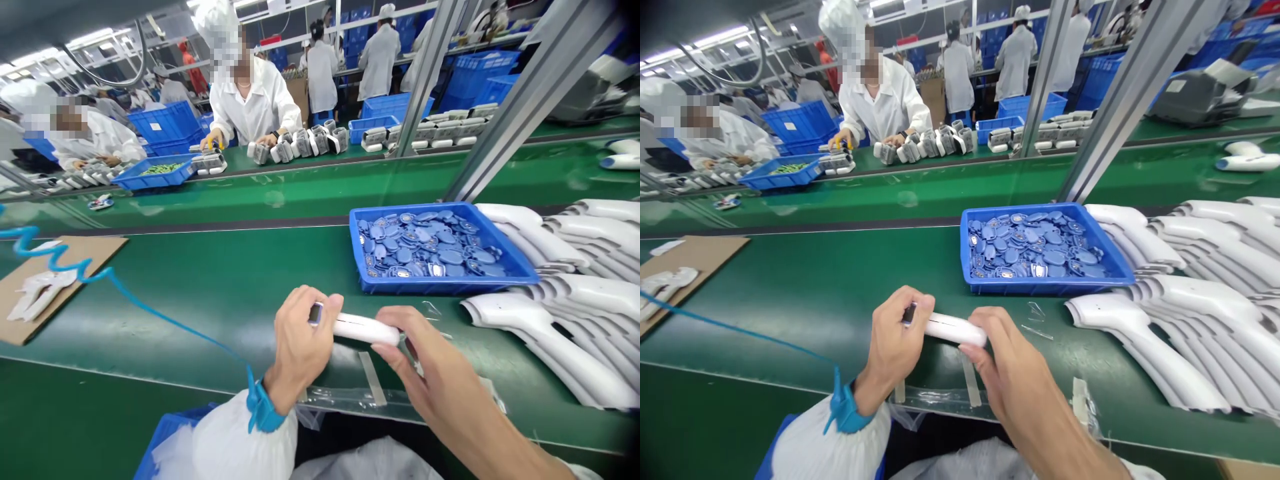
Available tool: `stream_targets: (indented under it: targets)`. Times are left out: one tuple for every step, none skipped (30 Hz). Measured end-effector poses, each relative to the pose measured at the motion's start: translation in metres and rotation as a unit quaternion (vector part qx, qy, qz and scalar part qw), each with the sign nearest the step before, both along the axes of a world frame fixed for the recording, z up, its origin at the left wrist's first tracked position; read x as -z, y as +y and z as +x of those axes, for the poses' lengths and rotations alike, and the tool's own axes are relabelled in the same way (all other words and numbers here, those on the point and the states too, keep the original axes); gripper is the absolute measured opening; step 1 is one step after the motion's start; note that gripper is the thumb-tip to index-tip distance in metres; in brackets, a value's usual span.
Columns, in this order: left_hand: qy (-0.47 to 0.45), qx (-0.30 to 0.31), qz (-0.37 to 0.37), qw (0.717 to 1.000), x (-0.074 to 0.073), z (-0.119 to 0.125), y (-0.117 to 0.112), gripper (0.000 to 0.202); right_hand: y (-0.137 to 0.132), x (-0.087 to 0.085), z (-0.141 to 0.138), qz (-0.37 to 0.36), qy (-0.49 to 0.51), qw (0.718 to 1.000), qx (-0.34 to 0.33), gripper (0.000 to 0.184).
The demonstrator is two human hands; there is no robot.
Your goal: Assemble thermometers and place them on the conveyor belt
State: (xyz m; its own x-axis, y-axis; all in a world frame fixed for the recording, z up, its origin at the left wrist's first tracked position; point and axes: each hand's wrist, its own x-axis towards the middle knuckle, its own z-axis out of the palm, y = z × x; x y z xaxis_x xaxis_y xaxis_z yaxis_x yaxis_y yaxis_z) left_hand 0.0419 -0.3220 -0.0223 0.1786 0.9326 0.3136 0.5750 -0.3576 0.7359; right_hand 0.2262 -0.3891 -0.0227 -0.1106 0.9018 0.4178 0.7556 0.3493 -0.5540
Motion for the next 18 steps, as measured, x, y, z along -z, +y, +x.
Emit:
stream_targets:
  targets:
    - [-0.015, -0.034, -0.01, 0.999, 0.004, 0.003, 0.0, 0.043, -0.002, 0.002, -0.003, -0.002, -0.012, 1.0, -0.01, 0.013]
    - [-0.016, -0.048, -0.01, 0.999, 0.007, 0.006, 0.001, 0.049, -0.004, 0.005, -0.006, 0.004, -0.03, 0.999, -0.015, 0.015]
    - [-0.01, -0.052, 0.001, 0.999, 0.01, 0.009, 0.003, 0.052, -0.006, 0.008, -0.011, 0.018, -0.055, 0.998, -0.014, 0.019]
    - [0.001, -0.049, 0.021, 0.999, 0.012, 0.012, 0.005, 0.054, -0.007, 0.011, -0.015, 0.04, -0.082, 0.996, -0.008, 0.021]
    - [0.015, -0.044, 0.042, 0.998, 0.014, 0.014, 0.008, 0.054, -0.009, 0.014, -0.019, 0.063, -0.104, 0.993, 0.001, 0.024]
    - [0.028, -0.037, 0.059, 0.997, 0.014, 0.016, 0.011, 0.054, -0.01, 0.017, -0.023, 0.08, -0.112, 0.99, 0.011, 0.025]
    - [0.039, -0.026, 0.061, 0.997, 0.014, 0.016, 0.013, 0.054, -0.012, 0.019, -0.025, 0.079, -0.101, 0.992, 0.018, 0.026]
    - [0.047, -0.015, 0.046, 0.998, 0.012, 0.015, 0.014, 0.054, -0.013, 0.02, -0.025, 0.056, -0.067, 0.996, 0.025, 0.028]
    - [0.049, -0.002, 0.022, 0.999, 0.01, 0.012, 0.014, 0.054, -0.013, 0.021, -0.025, 0.009, -0.015, 0.999, 0.035, 0.03]
    - [0.041, 0.014, 0.0, 0.999, 0.009, 0.009, 0.013, 0.049, -0.013, 0.022, -0.023, -0.06, 0.054, 0.995, 0.054, 0.033]
    - [0.025, 0.03, -0.012, 0.999, 0.007, 0.005, 0.01, 0.041, -0.012, 0.022, -0.02, -0.151, 0.134, 0.976, 0.079, 0.039]
    - [-0.001, 0.045, -0.011, 0.999, 0.007, 0.002, 0.007, 0.032, -0.01, 0.022, -0.017, -0.253, 0.219, 0.937, 0.103, 0.045]
    - [-0.034, 0.052, 0.0, 0.998, 0.007, -0.002, 0.004, 0.028, -0.007, 0.022, -0.014, -0.355, 0.298, 0.878, 0.121, 0.051]
    - [-0.069, 0.044, 0.011, 0.997, 0.009, -0.004, 0.001, 0.029, -0.004, 0.022, -0.013, -0.445, 0.363, 0.809, 0.126, 0.055]
    - [-0.099, 0.017, 0.014, 0.995, 0.011, -0.006, -0.001, 0.033, -0.001, 0.022, -0.013, -0.511, 0.404, 0.75, 0.114, 0.058]
    - [-0.124, -0.024, 0.004, 0.992, 0.013, -0.006, -0.001, 0.041, 0.001, 0.022, -0.016, -0.546, 0.417, 0.721, 0.088, 0.058]
    - [-0.142, -0.069, -0.018, 0.987, 0.016, -0.005, 0.001, 0.049, 0.003, 0.022, -0.019, -0.546, 0.396, 0.736, 0.06, 0.057]
    - [-0.151, -0.107, -0.046, 0.982, 0.019, -0.004, 0.005, 0.055, 0.004, 0.022, -0.025, -0.512, 0.337, 0.789, 0.039, 0.055]
